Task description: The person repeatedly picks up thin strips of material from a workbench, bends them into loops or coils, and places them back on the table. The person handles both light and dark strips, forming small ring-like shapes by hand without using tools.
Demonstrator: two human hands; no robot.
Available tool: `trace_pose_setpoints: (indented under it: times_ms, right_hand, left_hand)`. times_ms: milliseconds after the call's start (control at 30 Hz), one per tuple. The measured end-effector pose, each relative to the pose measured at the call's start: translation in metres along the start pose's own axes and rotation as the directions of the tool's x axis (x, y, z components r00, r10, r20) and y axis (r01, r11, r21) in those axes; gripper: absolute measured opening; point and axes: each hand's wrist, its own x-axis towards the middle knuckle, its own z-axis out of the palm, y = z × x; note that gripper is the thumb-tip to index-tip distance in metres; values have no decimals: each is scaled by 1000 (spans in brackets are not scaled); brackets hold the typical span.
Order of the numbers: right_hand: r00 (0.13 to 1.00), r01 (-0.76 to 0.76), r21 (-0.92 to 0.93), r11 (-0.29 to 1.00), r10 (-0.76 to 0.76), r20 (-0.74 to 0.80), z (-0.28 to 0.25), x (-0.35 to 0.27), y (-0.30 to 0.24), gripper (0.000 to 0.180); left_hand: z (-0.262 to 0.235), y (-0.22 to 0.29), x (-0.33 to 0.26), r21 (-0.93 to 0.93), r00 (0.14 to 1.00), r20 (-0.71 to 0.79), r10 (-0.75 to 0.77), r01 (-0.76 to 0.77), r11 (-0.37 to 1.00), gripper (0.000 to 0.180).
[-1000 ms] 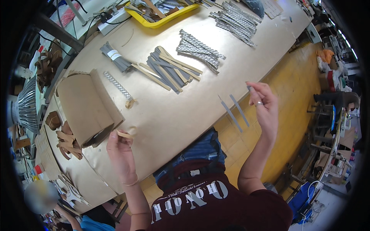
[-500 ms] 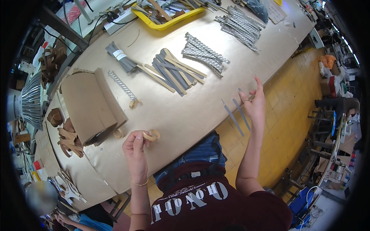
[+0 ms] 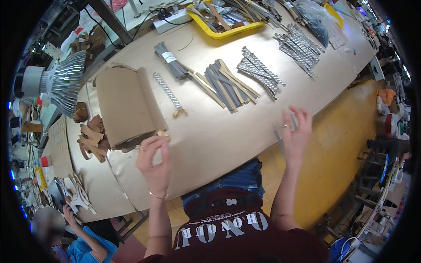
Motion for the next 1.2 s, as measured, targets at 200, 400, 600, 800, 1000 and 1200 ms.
trace_pose_setpoints:
  times_ms: [200,400,600,800,1000,1200]
  right_hand:
    - [956,218,44,975,-222,190,60,25,-54,17]
    - [959,51,-3,999,-48,278,69,28,-57,12]
    - [941,259,238,936,-301,157,39,6,-65,6]
    - [733,101,530,842,-423,532,2,-25,-85,10]
    - [921,69,508,859,-250,298,-4,-41,-113,16]
    - [773,-118,667,736,-353,526,-22,-45,-132,9]
  left_hand:
    - [3,-4,-10,232,947,271,174,-239,943,15]
    - [5,2,-23,174,995,70,68,-79,982,14]
    - [20,31,-16,-173,982,166,-86,115,978,24]
    - [36,48,-3,-529,966,220,-133,232,816,29]
    - [35,50,-4,-197,980,25,200,-191,962,30]
    - [41,46,-7,-70,928,7,372,-371,926,44]
